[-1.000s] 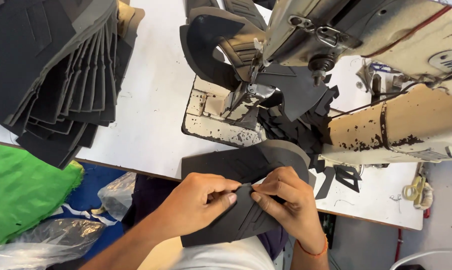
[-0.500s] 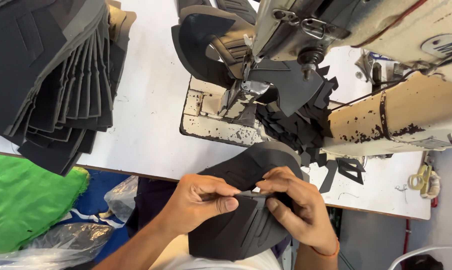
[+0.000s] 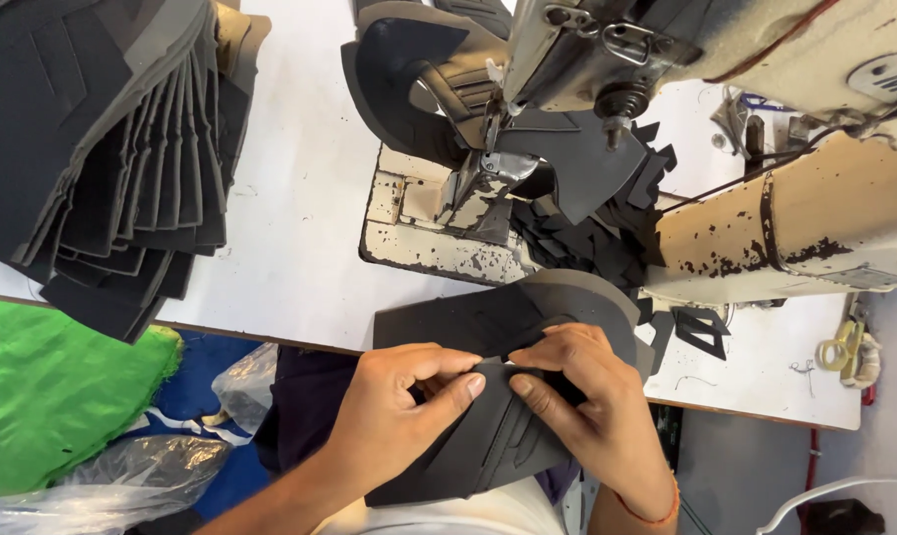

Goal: The person aligns black fabric pieces and sews them together using a sewing machine. They repeatedly pick up fabric from a stack, position it under the needle, sew along the edges, and place the finished pieces aside.

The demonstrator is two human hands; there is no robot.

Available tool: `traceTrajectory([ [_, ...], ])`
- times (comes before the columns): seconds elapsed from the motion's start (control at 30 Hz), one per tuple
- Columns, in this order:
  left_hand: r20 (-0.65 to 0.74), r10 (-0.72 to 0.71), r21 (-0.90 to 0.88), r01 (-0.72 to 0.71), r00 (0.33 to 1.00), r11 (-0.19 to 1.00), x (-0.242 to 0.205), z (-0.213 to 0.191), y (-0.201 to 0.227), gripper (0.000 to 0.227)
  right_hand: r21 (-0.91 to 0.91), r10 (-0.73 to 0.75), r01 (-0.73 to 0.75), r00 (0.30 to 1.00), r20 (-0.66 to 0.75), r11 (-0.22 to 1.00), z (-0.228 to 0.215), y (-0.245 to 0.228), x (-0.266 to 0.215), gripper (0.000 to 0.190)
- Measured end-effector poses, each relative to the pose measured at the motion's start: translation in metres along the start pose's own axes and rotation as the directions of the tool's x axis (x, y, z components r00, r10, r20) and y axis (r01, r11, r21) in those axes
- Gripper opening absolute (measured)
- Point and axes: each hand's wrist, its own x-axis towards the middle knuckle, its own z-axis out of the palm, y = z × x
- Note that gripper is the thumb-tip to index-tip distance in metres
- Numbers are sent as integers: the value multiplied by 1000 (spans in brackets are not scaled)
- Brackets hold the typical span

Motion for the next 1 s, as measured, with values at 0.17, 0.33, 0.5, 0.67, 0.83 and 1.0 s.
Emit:
traceTrajectory([
  [0.17,31,37,-21,-36,999,999,-1,-1,-4,18,78,42,-41,999,0,996,0,6,-2,14],
  [0.33,55,41,-51,-38,998,998,-5,-5,-1,19,196,72,-72,997,7,978,4,11,-5,12],
  [0.5,88,69,-70,-63,994,996,-9,-8,-2,18,190,27,-28,1000,10,981,6,10,-6,12],
  [0.67,90,90,-88,-82,992,993,-9,-12,-4,19,202,32,-29,999,-8,979,10,5,-6,12],
  [0.83,212,-114,-108,139,971,984,-2,-14,-2,24,145,39,-36,999,-21,989,12,-2,-4,10],
  [1.0,281,-136,-148,183,950,972,4,-6,-16,21,80,26,-21,998,-58,997,8,2,-11,19],
])
